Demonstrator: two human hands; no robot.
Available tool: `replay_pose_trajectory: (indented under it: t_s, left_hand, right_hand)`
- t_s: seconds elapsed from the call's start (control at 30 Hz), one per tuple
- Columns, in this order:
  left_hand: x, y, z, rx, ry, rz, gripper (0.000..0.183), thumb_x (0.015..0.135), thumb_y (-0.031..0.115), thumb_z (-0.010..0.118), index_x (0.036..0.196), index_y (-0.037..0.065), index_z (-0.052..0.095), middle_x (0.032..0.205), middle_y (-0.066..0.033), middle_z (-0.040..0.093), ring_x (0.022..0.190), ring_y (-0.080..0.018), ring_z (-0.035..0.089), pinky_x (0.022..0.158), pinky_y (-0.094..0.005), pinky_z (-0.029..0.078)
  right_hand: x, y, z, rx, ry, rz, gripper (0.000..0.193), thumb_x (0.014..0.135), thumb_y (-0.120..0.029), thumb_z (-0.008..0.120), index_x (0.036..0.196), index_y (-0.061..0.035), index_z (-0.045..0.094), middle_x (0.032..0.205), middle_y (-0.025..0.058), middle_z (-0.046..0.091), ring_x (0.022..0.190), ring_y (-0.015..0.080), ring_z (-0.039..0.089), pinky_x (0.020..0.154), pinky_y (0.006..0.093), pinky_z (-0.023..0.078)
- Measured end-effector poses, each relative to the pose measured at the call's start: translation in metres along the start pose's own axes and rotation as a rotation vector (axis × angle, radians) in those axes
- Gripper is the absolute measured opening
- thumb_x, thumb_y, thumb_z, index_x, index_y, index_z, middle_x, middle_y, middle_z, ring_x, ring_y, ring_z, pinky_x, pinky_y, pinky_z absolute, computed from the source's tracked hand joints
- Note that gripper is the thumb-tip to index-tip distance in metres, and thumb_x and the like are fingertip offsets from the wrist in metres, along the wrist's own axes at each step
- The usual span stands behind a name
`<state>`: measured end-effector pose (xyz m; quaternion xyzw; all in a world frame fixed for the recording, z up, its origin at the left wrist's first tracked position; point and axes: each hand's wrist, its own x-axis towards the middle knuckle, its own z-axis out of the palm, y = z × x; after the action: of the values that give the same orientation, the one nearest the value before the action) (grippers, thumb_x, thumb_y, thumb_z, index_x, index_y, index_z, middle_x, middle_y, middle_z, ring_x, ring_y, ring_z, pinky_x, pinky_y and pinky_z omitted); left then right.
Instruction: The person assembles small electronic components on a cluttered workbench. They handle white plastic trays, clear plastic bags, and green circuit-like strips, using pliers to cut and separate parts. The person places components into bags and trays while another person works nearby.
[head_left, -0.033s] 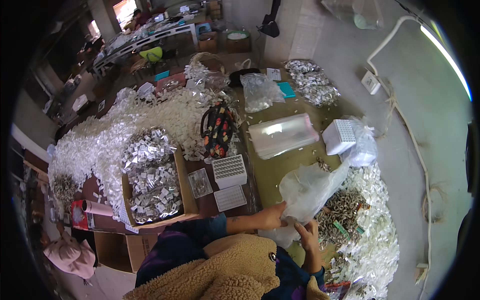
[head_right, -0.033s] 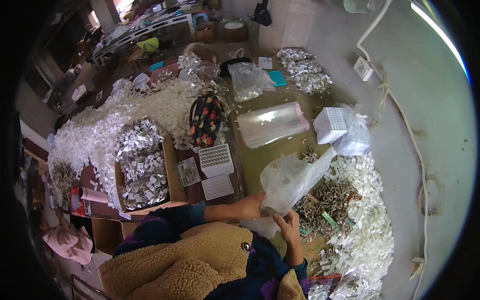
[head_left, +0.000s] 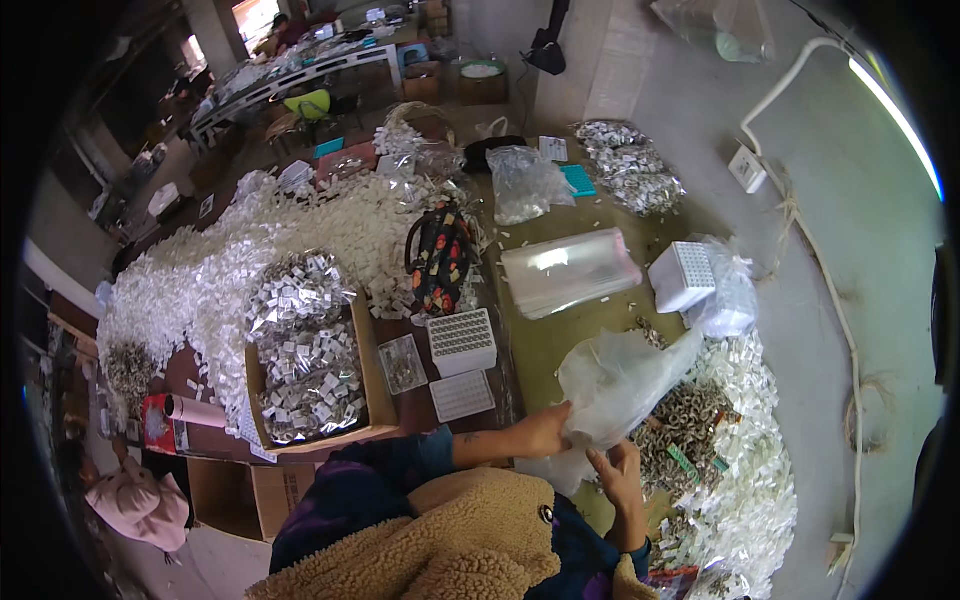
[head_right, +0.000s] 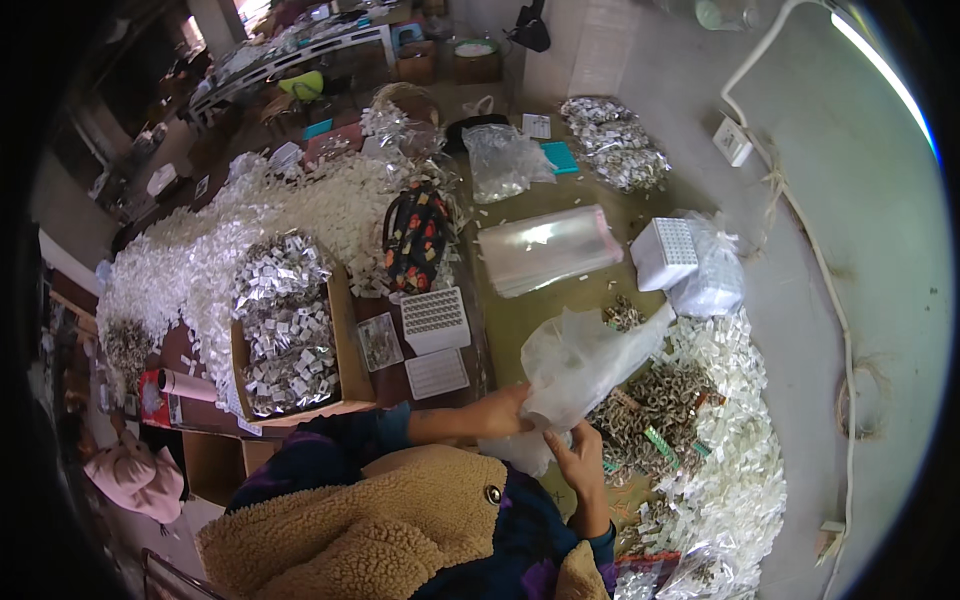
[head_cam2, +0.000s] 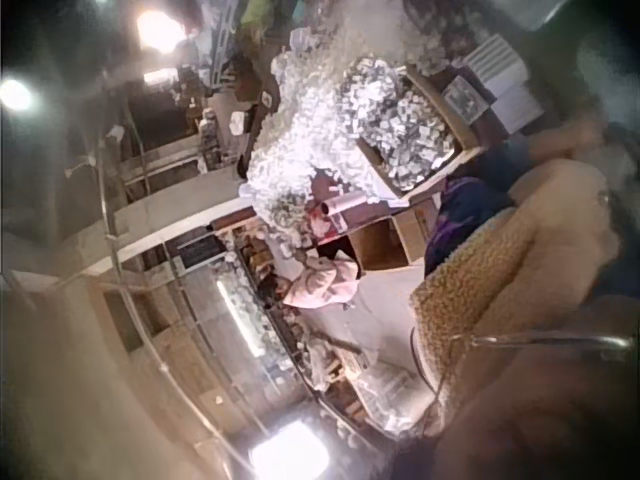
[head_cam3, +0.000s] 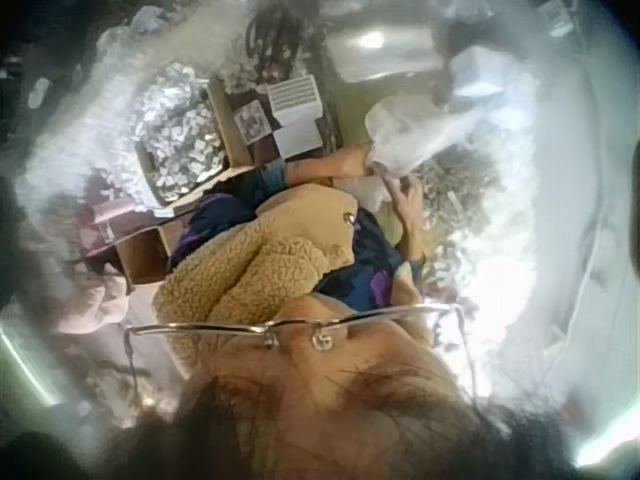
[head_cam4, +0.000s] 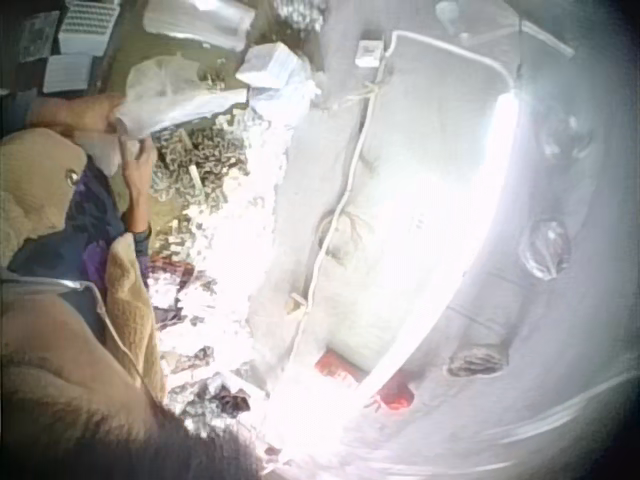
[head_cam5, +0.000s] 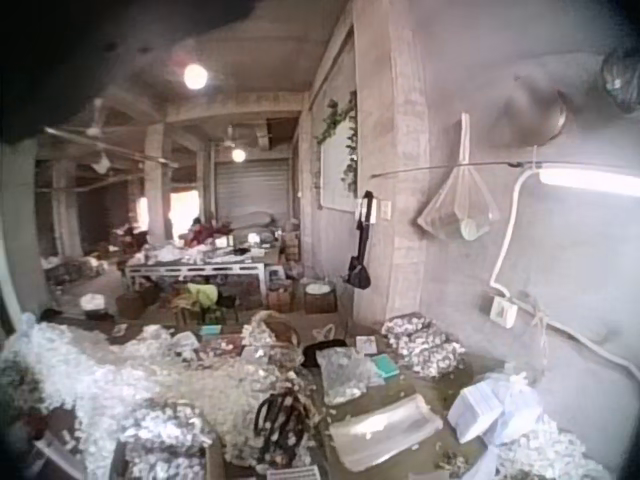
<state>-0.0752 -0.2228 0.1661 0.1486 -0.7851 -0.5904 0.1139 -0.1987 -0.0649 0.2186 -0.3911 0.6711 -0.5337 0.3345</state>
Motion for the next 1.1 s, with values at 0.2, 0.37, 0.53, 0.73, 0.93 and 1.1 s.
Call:
replay_pose_trajectory:
  t_s: [0.2, 0.37, 0.53, 0.73, 0.93, 1.1]
  left_hand:
    - [-0.007, 0.033, -0.029, 0.393, -0.195, -0.125, 0.041, 0.079, 0.023, 0.074, 0.109, 0.001, 0.056, 0.100, -0.0223, 0.067, 0.093, -0.0413, 0.065, 0.077, -0.0482, 0.051]
    - [-0.019, 0.051, -0.030, 0.054, -0.002, 0.137, 0.048, 0.076, 0.030, 0.079, 0.111, 0.003, 0.059, 0.106, -0.0217, 0.064, 0.098, -0.0415, 0.062, 0.081, -0.0452, 0.050]
    - [-0.033, 0.050, -0.037, 0.316, 0.679, 0.241, 0.073, 0.072, 0.031, 0.086, 0.130, 0.005, 0.051, 0.131, -0.0201, 0.050, 0.128, -0.0404, 0.044, 0.104, -0.0459, 0.038]
    - [-0.062, 0.036, -0.024, -0.348, 0.231, 0.229, 0.112, 0.078, 0.016, 0.082, 0.158, 0.010, 0.004, 0.158, -0.0110, 0.022, 0.145, -0.0241, 0.023, 0.116, -0.0394, 0.024]
    - [-0.076, 0.021, -0.030, -0.340, 0.329, 0.269, 0.085, 0.082, -0.011, 0.057, 0.156, 0.010, 0.022, 0.155, -0.0135, 0.031, 0.145, -0.0250, 0.029, 0.116, -0.0351, 0.024]
    - [-0.086, 0.020, -0.066, -0.204, 0.518, 0.258, 0.055, 0.077, -0.015, 0.053, 0.129, 0.001, 0.055, 0.129, -0.0155, 0.058, 0.124, -0.0261, 0.054, 0.102, -0.0317, 0.040]
  right_hand:
    - [0.007, -0.051, -0.036, -0.921, 0.378, -0.686, 0.049, 0.088, -0.044, 0.068, 0.113, -0.0019, 0.063, 0.123, 0.0196, 0.061, 0.117, 0.0432, 0.053, 0.095, 0.0538, 0.042]
    - [0.037, -0.017, -0.021, 0.185, -0.102, -0.272, 0.078, 0.090, -0.061, 0.054, 0.131, 0.0066, 0.054, 0.129, 0.0159, 0.058, 0.112, 0.0250, 0.061, 0.091, 0.0380, 0.050]
    - [0.009, 0.017, 0.029, 0.453, -0.077, 0.051, 0.060, 0.082, -0.014, 0.073, 0.135, 0.0031, 0.049, 0.125, 0.0119, 0.060, 0.111, 0.0203, 0.059, 0.095, 0.0330, 0.047]
    - [0.018, 0.006, 0.065, 0.432, 0.245, 0.295, 0.038, 0.095, -0.016, 0.067, 0.125, 0.0043, 0.056, 0.118, 0.0106, 0.062, 0.105, 0.0200, 0.059, 0.092, 0.0325, 0.047]
    - [0.020, 0.022, 0.089, 0.202, 0.108, 0.015, 0.039, 0.095, -0.011, 0.064, 0.129, 0.0038, 0.052, 0.125, 0.0118, 0.058, 0.110, 0.0199, 0.055, 0.093, 0.0320, 0.046]
    - [0.040, 0.015, 0.094, 0.451, 0.204, 0.039, 0.066, 0.083, -0.017, 0.074, 0.138, 0.0016, 0.044, 0.136, 0.0130, 0.050, 0.118, 0.0253, 0.053, 0.100, 0.0368, 0.044]
